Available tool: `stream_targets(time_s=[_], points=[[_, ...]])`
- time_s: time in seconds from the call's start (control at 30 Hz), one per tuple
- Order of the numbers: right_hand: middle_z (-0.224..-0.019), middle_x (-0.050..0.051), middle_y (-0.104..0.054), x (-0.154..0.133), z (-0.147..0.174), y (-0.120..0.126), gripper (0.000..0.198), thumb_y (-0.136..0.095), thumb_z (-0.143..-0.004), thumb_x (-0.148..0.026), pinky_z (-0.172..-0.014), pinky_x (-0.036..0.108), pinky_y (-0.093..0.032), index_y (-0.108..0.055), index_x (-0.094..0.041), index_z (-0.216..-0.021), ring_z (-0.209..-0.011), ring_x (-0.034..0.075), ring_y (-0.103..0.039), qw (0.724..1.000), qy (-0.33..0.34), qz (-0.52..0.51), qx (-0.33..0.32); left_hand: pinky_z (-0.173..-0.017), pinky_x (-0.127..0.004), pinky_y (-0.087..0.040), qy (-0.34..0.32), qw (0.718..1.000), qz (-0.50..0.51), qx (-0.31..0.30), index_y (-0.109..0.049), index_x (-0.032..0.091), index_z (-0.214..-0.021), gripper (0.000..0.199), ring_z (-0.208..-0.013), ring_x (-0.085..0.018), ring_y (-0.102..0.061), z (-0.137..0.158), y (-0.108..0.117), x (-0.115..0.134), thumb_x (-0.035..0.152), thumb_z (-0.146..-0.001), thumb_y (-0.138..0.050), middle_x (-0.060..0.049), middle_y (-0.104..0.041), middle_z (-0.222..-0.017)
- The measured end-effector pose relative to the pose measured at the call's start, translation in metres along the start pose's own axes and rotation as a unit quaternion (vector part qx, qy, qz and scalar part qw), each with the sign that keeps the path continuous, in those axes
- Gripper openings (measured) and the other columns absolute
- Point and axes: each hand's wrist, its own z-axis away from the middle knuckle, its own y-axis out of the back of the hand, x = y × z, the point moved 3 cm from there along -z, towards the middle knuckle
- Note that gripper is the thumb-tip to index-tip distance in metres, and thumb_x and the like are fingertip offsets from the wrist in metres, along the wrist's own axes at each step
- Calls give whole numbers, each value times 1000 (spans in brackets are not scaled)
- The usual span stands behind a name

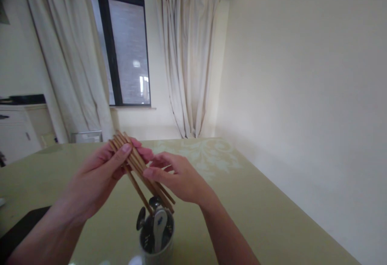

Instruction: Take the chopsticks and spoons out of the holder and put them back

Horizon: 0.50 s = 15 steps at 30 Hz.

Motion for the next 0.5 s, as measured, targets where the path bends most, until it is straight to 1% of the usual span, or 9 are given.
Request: stream_targets(time_s=[0.03,0.1,0.17,0.23,0.3,0.33,0.4,0.43,0.5], points=[[-115,5,-77,-2,1,-5,37,-75,-96,-47,-90,33,-53,-76,-21,-122,-102,21,-70,1000,0,-5,-16,-80,-32,-65,-16,999,19,25,-73,18,-106,35,-88,-21,-79,2,0,4,49,-91,-79,-8,-83,-97],[-101,1,-75,-4,1,-14,39,-81,-92,-47,-81,29,-52,-74,-21,-121,-88,18,-67,999,-8,2,-34,-80,-32,-67,-52,995,53,63,-72,19,-104,31,-90,-22,-80,5,0,13,47,-92,-78,-8,-83,-98],[-87,-3,-69,-5,2,-20,33,-82,-91,-46,-72,26,-47,-74,-21,-111,-76,14,-61,999,-11,38,-34,-85,-34,-68,-90,988,84,97,-72,20,-101,23,-94,-22,-81,7,-1,21,41,-95,-76,-7,-83,-97],[-82,-4,-67,-6,3,-23,21,-75,-97,-40,-71,25,-45,-72,-20,-100,-75,14,-60,997,-8,66,-38,-92,-38,-68,-123,978,110,131,-72,21,-99,14,-97,-22,-81,9,0,28,35,-98,-72,-5,-83,-96],[-79,-4,-68,-7,4,-26,17,-65,-104,-33,-72,24,-46,-68,-19,-94,-74,13,-62,996,-14,60,-59,-98,-40,-66,-143,968,131,156,-72,22,-98,11,-98,-20,-80,9,-1,31,32,-101,-67,-3,-82,-97],[-76,-4,-67,-8,5,-27,17,-61,-106,-30,-70,24,-46,-67,-19,-94,-70,12,-62,996,-24,50,-71,-100,-40,-66,-148,965,143,162,-71,22,-98,12,-98,-19,-80,9,-2,31,31,-102,-66,-3,-82,-98],[-69,-6,-61,-9,8,-26,18,-56,-107,-28,-61,21,-44,-65,-19,-95,-60,10,-57,995,-43,33,-81,-101,-41,-65,-151,959,174,164,-72,23,-101,11,-96,-18,-80,8,-6,27,32,-103,-66,-2,-82,-99],[-67,-6,-58,-10,9,-25,18,-55,-107,-29,-57,21,-42,-65,-19,-95,-57,9,-53,995,-49,24,-81,-101,-41,-65,-148,957,191,159,-72,24,-105,10,-96,-17,-80,9,-10,24,33,-103,-67,-1,-81,-99],[-65,-7,-53,-11,12,-24,22,-54,-108,-34,-52,20,-38,-63,-19,-94,-54,9,-47,995,-54,-11,-87,-97,-40,-67,-127,958,220,133,-71,26,-113,17,-93,-17,-79,10,-20,14,38,-101,-69,1,-79,-94]])
